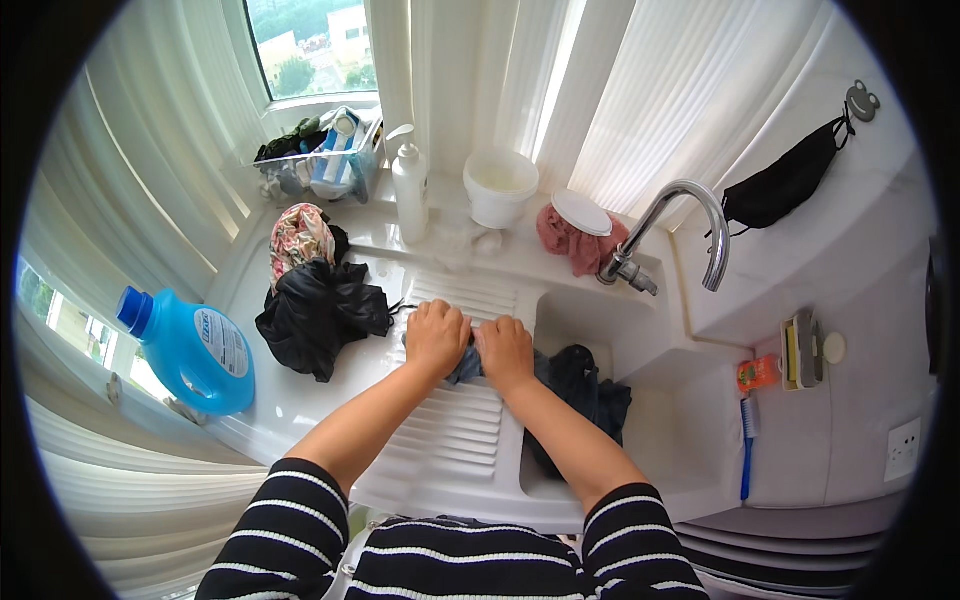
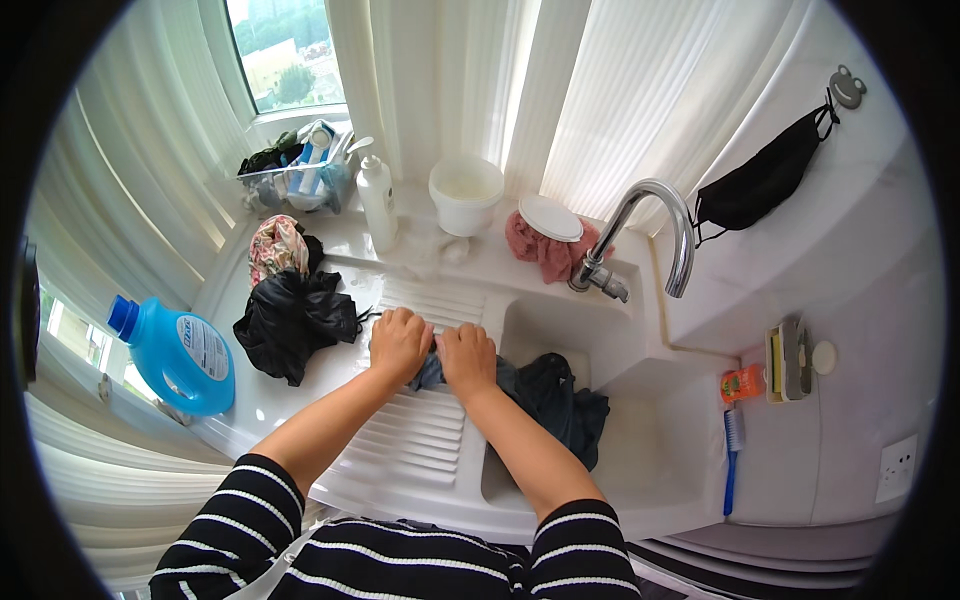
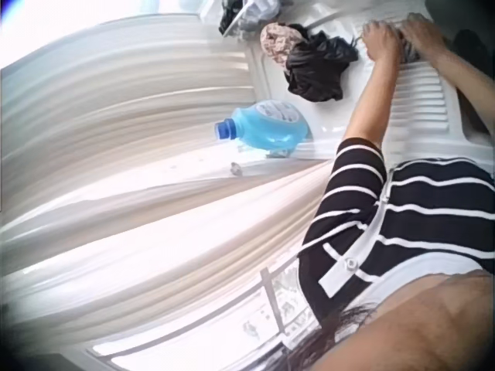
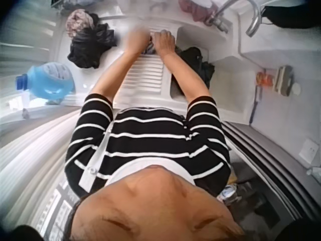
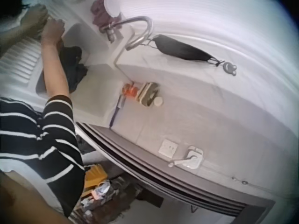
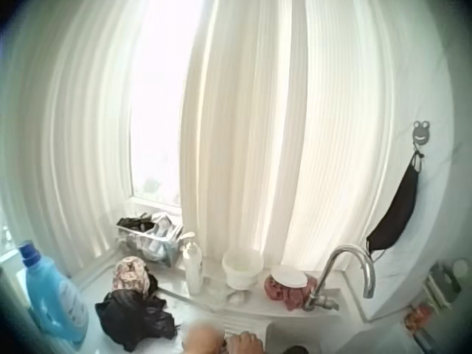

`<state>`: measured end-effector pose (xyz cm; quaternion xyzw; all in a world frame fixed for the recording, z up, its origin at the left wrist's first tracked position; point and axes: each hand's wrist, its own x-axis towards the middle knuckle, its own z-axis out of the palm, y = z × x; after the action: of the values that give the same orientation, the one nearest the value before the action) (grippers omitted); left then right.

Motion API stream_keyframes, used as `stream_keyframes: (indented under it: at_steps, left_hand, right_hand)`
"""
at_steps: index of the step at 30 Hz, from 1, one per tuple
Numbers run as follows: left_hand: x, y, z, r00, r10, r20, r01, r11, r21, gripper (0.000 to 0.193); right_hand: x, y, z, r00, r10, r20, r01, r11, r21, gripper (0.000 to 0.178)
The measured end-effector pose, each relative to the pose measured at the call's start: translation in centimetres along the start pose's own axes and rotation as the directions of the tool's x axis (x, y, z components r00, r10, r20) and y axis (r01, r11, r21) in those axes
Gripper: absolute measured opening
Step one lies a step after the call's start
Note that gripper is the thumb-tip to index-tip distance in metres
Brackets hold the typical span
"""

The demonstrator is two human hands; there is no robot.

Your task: The person hand-washes a dark garment in a utility sink. They repeatedly scrub the fabric against the sink's built-in washboard, rinse the item under the faucet, and wring out the excess water. The person handles the garment by hand throughout the process.

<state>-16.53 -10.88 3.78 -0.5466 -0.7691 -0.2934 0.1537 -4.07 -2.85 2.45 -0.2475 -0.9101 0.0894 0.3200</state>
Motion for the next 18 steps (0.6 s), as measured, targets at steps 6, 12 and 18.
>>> stream_keyframes:
  at_steps: [6, 12, 18]
  left_hand:
    - [-8.4, 1.7, -5.7, 0.891, 0.361, 0.275, -0.308, 0.926, -0.216, 0.017]
    - [2.0, -0.9, 1.2, 0.997, 0.047, 0.062, -0.061, 0.971, 0.232, 0.018]
    - [-7.3, 1.4, -4.3, 0.966, 0.230, 0.120, -0.220, 0.971, -0.095, 0.017]
  right_hand:
    - [-7.6, -2.6, -4.5, 0.930, -0.346, 0.122, 0.315, 0.923, 0.220, 0.016]
    - [2.1, -0.9, 1.6, 0.989, 0.130, 0.074, -0.120, 0.985, -0.125, 0.010]
    - [-6.5, -2.0, -3.5, 0.978, -0.198, 0.058, 0.191, 0.975, 0.111, 0.012]
